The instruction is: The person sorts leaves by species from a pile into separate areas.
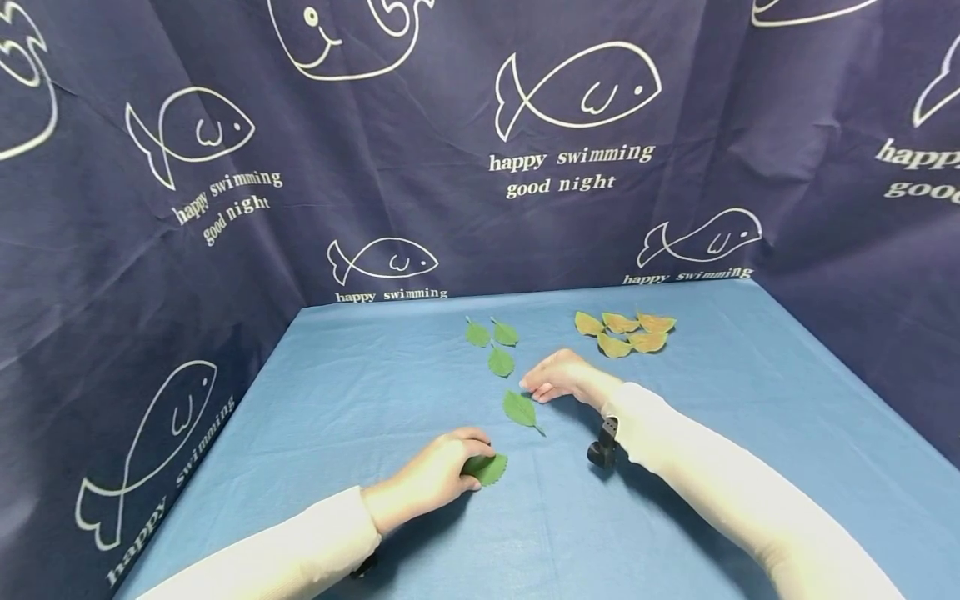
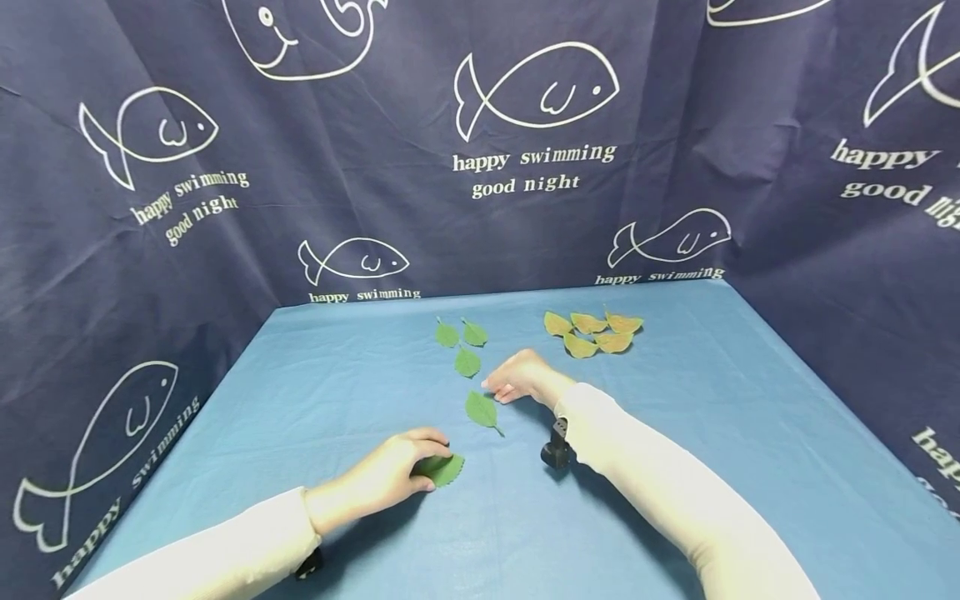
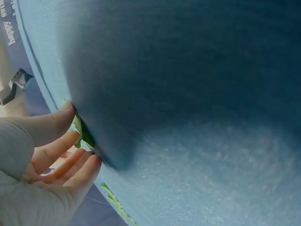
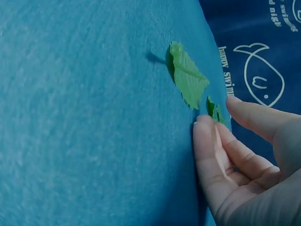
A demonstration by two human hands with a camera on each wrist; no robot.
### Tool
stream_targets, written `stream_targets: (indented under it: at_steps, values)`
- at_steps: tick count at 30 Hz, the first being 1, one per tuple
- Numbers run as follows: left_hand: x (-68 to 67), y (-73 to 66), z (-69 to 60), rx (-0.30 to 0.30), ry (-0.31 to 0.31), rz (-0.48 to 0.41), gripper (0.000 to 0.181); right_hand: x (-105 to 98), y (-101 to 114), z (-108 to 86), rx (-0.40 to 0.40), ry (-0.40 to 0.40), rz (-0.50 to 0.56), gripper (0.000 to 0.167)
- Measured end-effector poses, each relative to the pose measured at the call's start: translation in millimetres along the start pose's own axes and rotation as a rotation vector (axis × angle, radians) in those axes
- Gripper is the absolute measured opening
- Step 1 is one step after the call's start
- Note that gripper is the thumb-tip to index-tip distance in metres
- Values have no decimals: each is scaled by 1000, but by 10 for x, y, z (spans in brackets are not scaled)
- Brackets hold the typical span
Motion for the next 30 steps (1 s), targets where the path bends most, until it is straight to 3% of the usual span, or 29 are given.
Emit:
stream_targets:
  at_steps: [6, 12, 24, 30]
  values:
    - [-36, 37, 15, -44, -18, -46, 47, 50, 86, -84, -34, -33, -152, 33]
    - [-64, 60, 2, -60, -30, -114, 41, 142, 169, -168, -59, -68, -331, 36]
    - [-8, 183, 37, -123, -20, -248, 38, 208, 152, -176, -96, -94, -452, 26]
    - [-3, 224, 54, -164, -4, -316, 44, 204, 168, -166, -114, -95, -463, 26]
Point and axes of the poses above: each hand's wrist, its own z-axis towards the middle knuckle, its own x-axis out of the palm, y = z × x, the point moved 7 cm from there along z, towards the middle knuckle, and after that the axes turned 4 degrees about z, right-handed, at the moved point
